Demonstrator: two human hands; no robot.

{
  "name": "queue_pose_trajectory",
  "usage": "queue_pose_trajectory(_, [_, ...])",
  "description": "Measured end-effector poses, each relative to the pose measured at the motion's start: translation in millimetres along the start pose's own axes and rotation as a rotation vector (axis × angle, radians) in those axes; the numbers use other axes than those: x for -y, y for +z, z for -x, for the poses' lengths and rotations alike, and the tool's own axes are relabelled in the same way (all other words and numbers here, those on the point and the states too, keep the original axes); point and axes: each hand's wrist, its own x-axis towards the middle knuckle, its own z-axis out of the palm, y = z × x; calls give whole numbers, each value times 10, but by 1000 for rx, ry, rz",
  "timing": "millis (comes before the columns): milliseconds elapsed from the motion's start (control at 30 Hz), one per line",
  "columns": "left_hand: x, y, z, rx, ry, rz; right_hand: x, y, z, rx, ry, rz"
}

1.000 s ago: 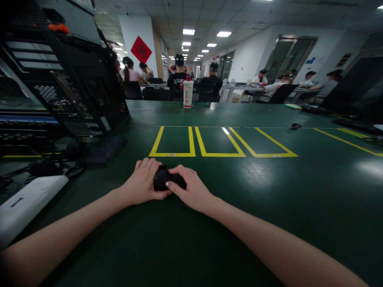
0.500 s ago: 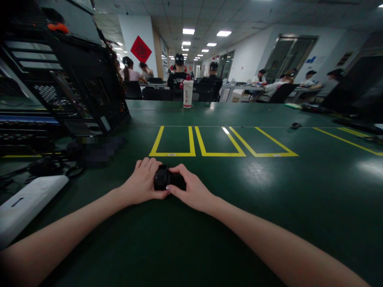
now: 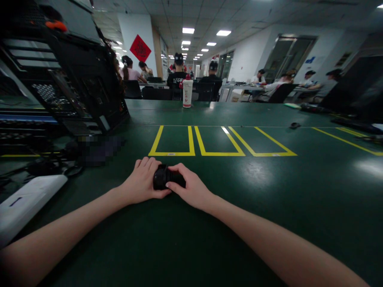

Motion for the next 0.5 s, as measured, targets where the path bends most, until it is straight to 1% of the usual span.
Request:
queue_pose_trajectory(200, [-2, -12, -4, 9, -5, -2, -4, 24, 3, -9, -38, -103])
queue_pose_trajectory(400, [-9, -29, -8, 24, -12, 15, -36, 29, -4, -15, 43, -141])
queue_pose_trajectory(500, [-3, -28, -7, 26, -8, 28, -38, 25, 0, 12, 48, -142])
